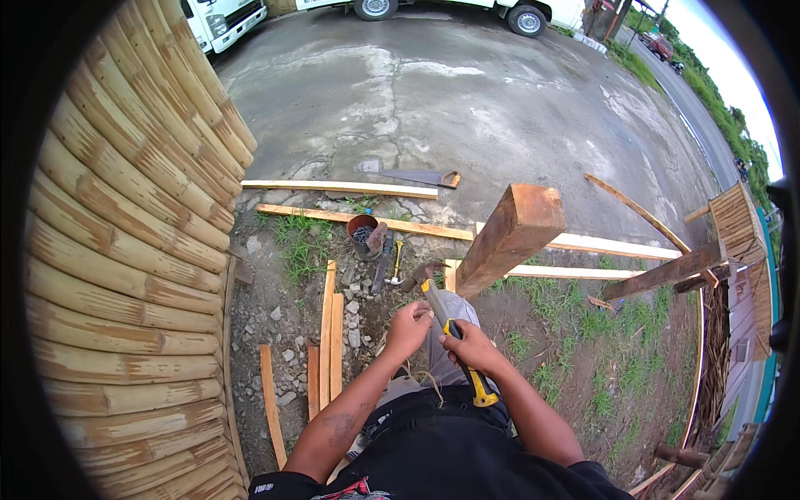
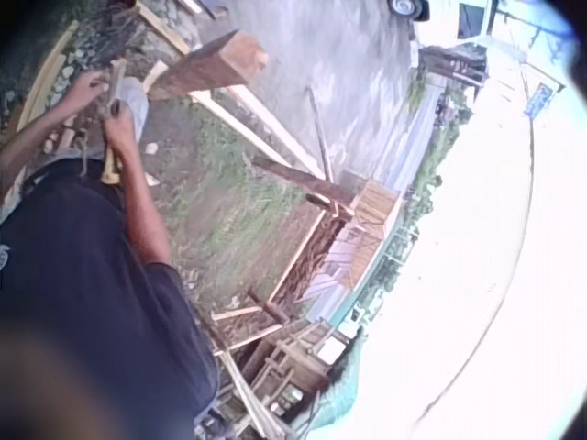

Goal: The person hammers nails into wooden planks to assemble a rectangular frame, then retrieves another plank from a stack and measures it with a tape measure.

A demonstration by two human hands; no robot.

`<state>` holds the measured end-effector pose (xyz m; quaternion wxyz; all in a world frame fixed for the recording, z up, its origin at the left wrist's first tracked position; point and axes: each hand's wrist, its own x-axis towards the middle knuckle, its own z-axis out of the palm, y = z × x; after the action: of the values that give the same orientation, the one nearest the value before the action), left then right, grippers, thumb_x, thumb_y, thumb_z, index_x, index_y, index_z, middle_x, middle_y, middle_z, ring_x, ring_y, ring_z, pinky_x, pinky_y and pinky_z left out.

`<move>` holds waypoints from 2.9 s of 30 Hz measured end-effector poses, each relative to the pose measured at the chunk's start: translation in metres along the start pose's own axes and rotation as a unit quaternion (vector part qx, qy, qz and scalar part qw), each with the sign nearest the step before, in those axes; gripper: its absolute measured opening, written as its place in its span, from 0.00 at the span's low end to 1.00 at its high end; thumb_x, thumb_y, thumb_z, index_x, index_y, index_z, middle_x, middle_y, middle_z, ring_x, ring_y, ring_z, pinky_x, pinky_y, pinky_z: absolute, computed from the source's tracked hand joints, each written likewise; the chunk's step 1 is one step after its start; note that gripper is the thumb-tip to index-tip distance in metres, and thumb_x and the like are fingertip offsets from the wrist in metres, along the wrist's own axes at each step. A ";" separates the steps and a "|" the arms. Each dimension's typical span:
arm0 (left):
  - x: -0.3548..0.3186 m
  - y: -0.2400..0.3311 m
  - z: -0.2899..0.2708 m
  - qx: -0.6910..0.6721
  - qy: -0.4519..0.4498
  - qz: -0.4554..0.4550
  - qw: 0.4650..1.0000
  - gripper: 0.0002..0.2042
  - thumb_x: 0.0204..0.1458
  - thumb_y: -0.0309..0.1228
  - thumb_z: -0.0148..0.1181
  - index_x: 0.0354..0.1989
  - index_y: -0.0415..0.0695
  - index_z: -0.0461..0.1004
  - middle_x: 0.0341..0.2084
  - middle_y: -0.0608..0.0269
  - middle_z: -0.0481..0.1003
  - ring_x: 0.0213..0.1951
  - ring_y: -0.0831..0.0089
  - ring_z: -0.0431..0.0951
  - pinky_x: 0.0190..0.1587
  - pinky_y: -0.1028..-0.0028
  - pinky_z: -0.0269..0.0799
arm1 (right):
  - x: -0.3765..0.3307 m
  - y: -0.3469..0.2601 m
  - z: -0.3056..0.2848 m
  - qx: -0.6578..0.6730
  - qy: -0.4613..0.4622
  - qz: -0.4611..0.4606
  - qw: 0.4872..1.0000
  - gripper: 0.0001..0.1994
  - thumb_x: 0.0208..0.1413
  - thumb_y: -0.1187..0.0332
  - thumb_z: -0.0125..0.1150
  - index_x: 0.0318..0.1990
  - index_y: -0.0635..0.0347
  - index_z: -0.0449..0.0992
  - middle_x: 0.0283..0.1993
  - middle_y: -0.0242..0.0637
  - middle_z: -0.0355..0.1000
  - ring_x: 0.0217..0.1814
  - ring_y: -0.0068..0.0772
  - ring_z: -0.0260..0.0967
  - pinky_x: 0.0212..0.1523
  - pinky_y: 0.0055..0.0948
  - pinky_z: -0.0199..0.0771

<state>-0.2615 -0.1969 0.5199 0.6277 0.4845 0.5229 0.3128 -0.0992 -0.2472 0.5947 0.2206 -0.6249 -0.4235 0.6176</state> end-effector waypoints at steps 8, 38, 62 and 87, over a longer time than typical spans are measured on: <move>0.130 0.022 -0.076 -0.052 -0.029 -0.053 0.997 0.20 0.59 0.28 0.55 0.56 0.27 0.67 0.39 0.52 0.78 0.38 0.69 0.81 0.38 0.74 0.78 | 0.141 -0.075 -0.003 0.140 -0.058 0.056 0.987 0.10 0.56 0.69 0.59 0.43 0.64 0.72 0.25 0.31 0.69 0.22 0.22 0.67 0.25 0.26 0.71; 0.295 0.346 0.229 -0.018 -0.716 0.072 0.694 0.12 0.59 0.22 0.50 0.50 0.30 0.70 0.38 0.55 0.78 0.38 0.73 0.78 0.45 0.72 0.75 | 0.071 -0.236 -0.158 0.192 0.761 0.050 0.618 0.20 0.56 0.65 0.59 0.52 0.65 0.62 0.27 0.44 0.66 0.28 0.42 0.70 0.31 0.39 0.68; -0.149 0.044 0.178 0.263 -0.944 0.118 0.164 0.11 0.57 0.26 0.56 0.45 0.32 0.77 0.34 0.56 0.81 0.34 0.73 0.81 0.41 0.73 0.76 | -0.100 -0.033 0.308 0.629 0.769 0.045 0.107 0.13 0.60 0.67 0.60 0.42 0.59 0.61 0.25 0.29 0.62 0.19 0.19 0.63 0.15 0.25 0.67; -0.401 -0.099 0.524 0.583 -0.798 0.140 0.049 0.09 0.54 0.28 0.57 0.29 0.34 0.78 0.24 0.56 0.79 0.26 0.72 0.82 0.34 0.69 0.80 | -0.472 0.293 0.216 0.672 0.686 -0.007 0.280 0.14 0.61 0.67 0.58 0.47 0.62 0.62 0.24 0.28 0.61 0.18 0.19 0.61 0.15 0.25 0.66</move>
<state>0.1272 -0.7379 0.5599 0.1219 0.7133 -0.3609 -0.5883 -0.1735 -0.8385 0.6063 0.7760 -0.4475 0.4436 0.0271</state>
